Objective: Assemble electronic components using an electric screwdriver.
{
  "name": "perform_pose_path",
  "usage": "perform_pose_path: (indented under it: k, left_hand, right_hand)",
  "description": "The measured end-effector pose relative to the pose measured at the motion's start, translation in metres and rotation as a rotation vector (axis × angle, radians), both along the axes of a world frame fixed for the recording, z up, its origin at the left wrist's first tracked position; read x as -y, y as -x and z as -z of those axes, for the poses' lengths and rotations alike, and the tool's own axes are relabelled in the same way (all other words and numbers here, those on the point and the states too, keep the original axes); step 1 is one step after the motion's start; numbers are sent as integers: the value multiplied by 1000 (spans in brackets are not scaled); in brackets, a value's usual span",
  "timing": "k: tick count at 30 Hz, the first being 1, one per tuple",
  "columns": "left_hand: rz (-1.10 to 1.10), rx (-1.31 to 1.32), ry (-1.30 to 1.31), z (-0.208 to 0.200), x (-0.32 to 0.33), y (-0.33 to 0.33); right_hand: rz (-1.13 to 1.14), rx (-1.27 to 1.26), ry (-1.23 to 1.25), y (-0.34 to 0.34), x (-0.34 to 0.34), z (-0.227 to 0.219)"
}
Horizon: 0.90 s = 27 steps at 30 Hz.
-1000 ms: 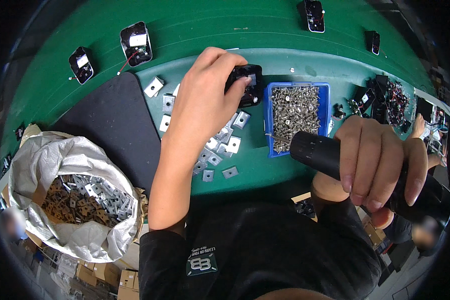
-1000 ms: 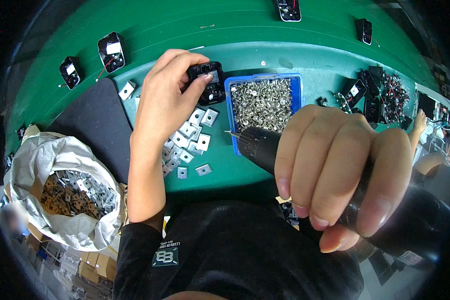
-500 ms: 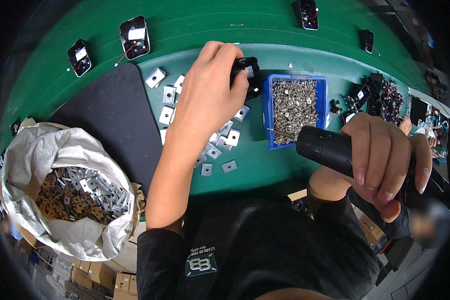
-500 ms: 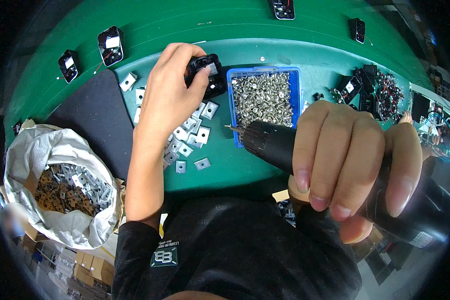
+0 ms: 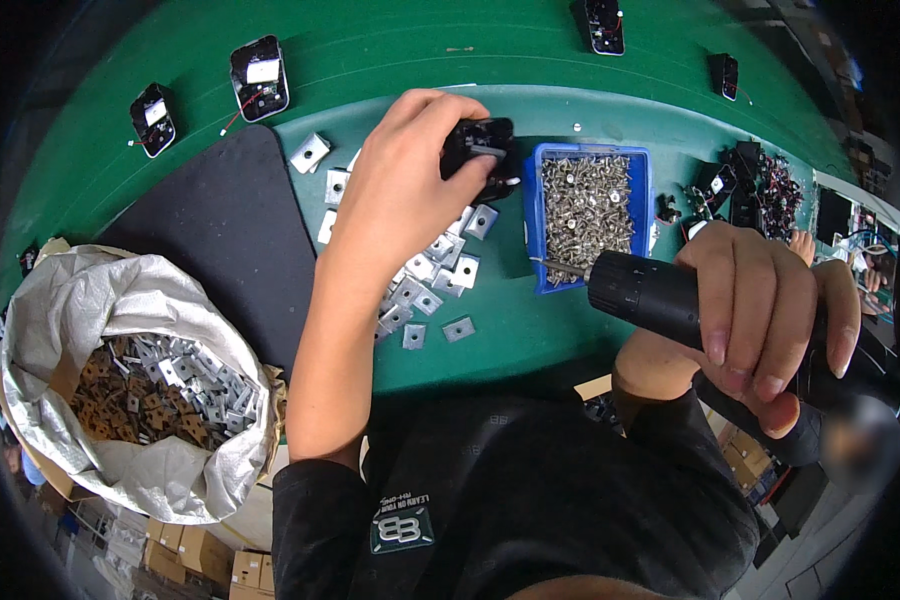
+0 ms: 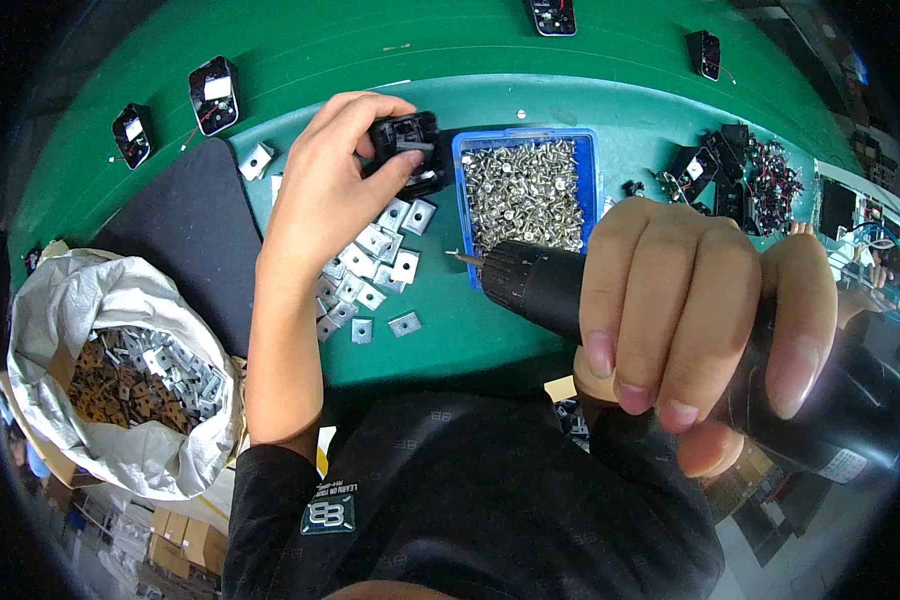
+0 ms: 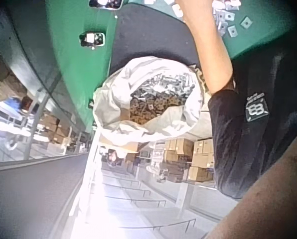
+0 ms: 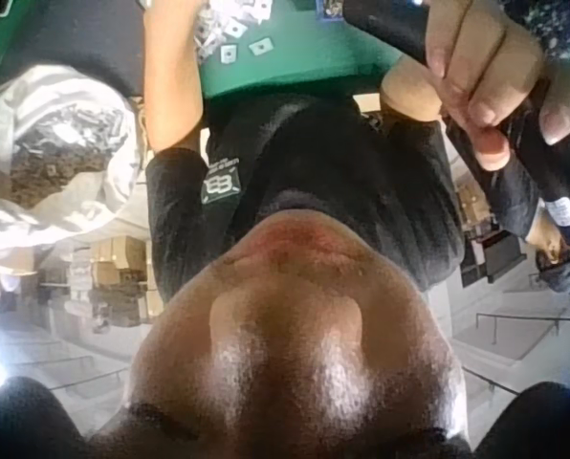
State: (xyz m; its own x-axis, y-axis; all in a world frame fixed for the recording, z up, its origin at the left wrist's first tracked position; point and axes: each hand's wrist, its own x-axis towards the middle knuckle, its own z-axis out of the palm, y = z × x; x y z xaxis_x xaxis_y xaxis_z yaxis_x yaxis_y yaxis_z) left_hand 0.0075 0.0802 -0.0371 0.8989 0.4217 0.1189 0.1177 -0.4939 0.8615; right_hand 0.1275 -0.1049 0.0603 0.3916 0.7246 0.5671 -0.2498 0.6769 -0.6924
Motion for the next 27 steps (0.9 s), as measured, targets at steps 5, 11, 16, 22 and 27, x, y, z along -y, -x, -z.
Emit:
perform_pose_path:
  k: [5,11,16,22,27]
  left_hand:
    - [4,-110,105,-8,-1,-1]
    - [-7,-49,16,-4,0,1]
    - [16,-28,36,-6,2,4]
    - [20,-116,120,-6,-7,5]
    - [38,-87,70,-3,-9,8]
  right_hand:
    - [13,-13,10,1,0,-1]
    - [29,-12,12,0,1,-1]
    - [1,-3,-7,-2,-1,4]
    - [0,19,-1,2,-4,3]
    - [17,-18,2,9,-8,0]
